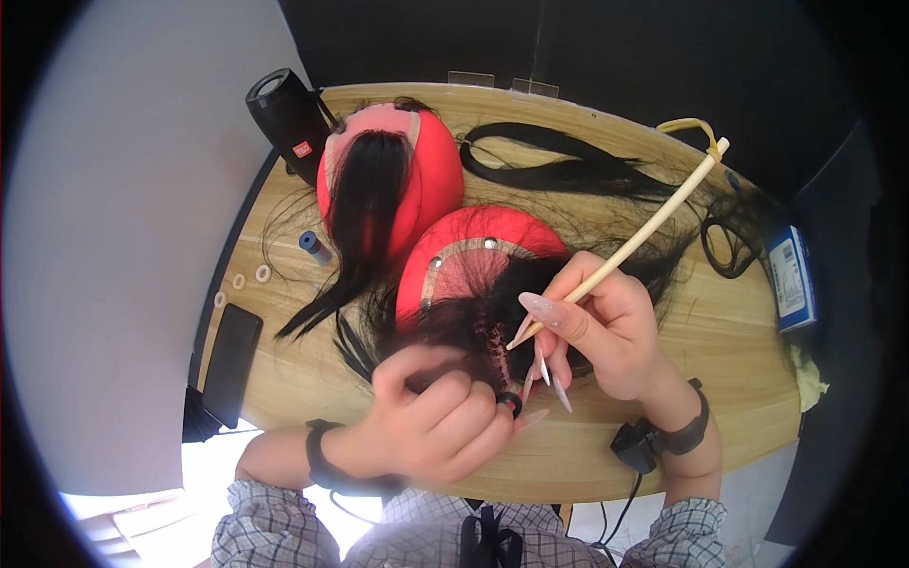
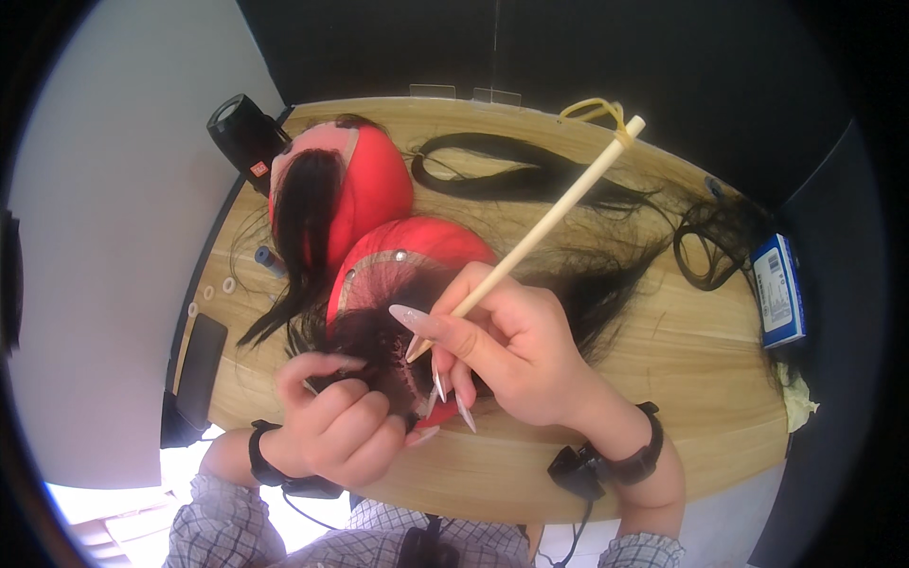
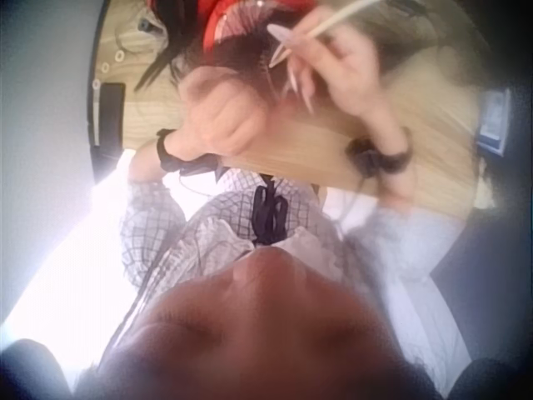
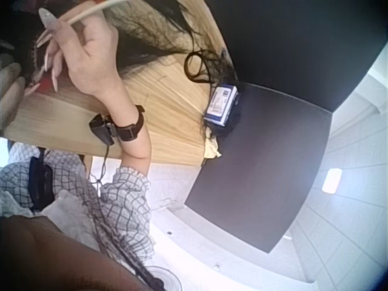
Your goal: Manually sewing or threading hair into a wig cap on a mannequin head.
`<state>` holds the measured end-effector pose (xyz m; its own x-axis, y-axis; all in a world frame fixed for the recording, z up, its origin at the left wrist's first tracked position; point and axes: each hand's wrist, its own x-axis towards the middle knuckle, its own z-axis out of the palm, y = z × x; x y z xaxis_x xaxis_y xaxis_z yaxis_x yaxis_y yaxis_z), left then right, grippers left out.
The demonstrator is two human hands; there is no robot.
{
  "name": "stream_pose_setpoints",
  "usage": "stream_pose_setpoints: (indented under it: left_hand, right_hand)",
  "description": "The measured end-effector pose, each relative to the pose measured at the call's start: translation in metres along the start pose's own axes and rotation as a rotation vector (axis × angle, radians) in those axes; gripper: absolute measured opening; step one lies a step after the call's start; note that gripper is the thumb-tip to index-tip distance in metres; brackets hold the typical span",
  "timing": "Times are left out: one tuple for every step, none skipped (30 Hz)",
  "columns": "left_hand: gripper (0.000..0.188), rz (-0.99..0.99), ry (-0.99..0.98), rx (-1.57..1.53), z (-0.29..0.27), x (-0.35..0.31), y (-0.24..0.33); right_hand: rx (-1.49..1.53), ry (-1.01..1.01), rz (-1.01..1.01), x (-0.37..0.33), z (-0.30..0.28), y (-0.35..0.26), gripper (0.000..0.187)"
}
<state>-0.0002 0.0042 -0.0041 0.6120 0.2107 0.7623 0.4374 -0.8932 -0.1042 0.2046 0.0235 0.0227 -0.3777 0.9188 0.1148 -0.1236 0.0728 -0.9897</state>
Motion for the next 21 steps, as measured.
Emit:
stream_pose_setpoints:
  left_hand:
    - [0.025, -0.001, -0.011, 0.116, 0.0, 0.0, 0.001]
    - [0.023, -0.003, -0.022, 0.232, -0.001, 0.0, 0.002]
    - [0.023, -0.003, -0.023, 0.231, -0.001, 0.0, 0.002]
    - [0.023, -0.033, -0.072, 0.241, 0.0, 0.0, 0.002]
    - [0.022, -0.063, -0.122, 0.25, 0.0, 0.001, 0.002]
    - [0.022, -0.062, -0.123, 0.251, 0.001, 0.0, 0.002]
    - [0.019, -0.091, -0.133, 0.29, 0.002, -0.002, 0.002]
    - [0.016, -0.119, -0.143, 0.329, 0.003, -0.003, 0.003]
    - [0.016, -0.117, -0.144, 0.329, 0.003, -0.002, 0.002]
    - [0.016, -0.125, -0.154, 0.331, 0.002, 0.0, 0.002]
    - [0.017, -0.132, -0.165, 0.333, 0.002, 0.001, 0.002]
    - [0.017, -0.13, -0.165, 0.332, 0.001, 0.002, 0.002]
    - [0.016, -0.144, -0.193, 0.327, 0.0, 0.004, 0.003]
    - [0.015, -0.157, -0.22, 0.322, -0.001, 0.005, 0.003]
    - [0.015, -0.156, -0.222, 0.322, -0.003, 0.007, 0.003]
    - [0.014, -0.129, -0.263, 0.317, -0.006, 0.009, 0.003]
    - [0.013, -0.103, -0.304, 0.311, -0.008, 0.011, 0.002]
    - [0.013, -0.102, -0.304, 0.309, -0.009, 0.013, 0.001]
    - [0.012, -0.077, -0.325, 0.26, -0.01, 0.014, -0.001]
    - [0.011, -0.053, -0.346, 0.211, -0.01, 0.015, -0.002]
    - [0.011, -0.052, -0.344, 0.212, -0.011, 0.014, -0.005]
  right_hand:
    - [0.003, 0.007, -0.003, 0.0, 0.0, 0.0, 0.013]
    - [0.007, 0.014, -0.006, 0.0, 0.001, 0.0, 0.013]
    - [0.008, 0.015, -0.005, 0.0, 0.0, 0.0, 0.013]
    - [0.011, 0.012, 0.003, 0.0, 0.0, 0.0, 0.013]
    - [0.015, 0.008, 0.01, 0.0, -0.001, 0.0, 0.013]
    - [0.015, 0.008, 0.009, 0.0, -0.001, 0.0, 0.013]
    - [0.026, 0.006, 0.003, 0.0, -0.001, 0.001, 0.012]
    - [0.037, 0.004, -0.003, 0.0, -0.001, 0.002, 0.012]
    - [0.037, 0.005, -0.005, 0.001, -0.001, 0.002, 0.012]
    - [0.044, 0.003, -0.009, 0.001, -0.001, 0.003, 0.013]
    - [0.05, 0.001, -0.013, 0.001, -0.001, 0.003, 0.013]
    - [0.05, 0.003, -0.014, 0.001, -0.001, 0.004, 0.013]
    - [0.057, -0.004, -0.017, 0.001, -0.001, 0.004, 0.013]
    - [0.064, -0.01, -0.02, 0.001, -0.001, 0.004, 0.013]
    - [0.066, -0.01, -0.021, 0.001, -0.001, 0.005, 0.013]
    - [0.093, -0.012, -0.03, 0.002, -0.001, 0.006, 0.013]
    - [0.12, -0.014, -0.038, 0.002, -0.001, 0.007, 0.013]
    - [0.12, -0.012, -0.038, 0.001, -0.001, 0.007, 0.013]
    - [0.129, -0.004, -0.013, 0.001, -0.002, 0.006, 0.013]
    - [0.139, 0.003, 0.012, 0.0, -0.003, 0.006, 0.014]
    - [0.137, 0.002, 0.01, 0.001, -0.002, 0.006, 0.014]
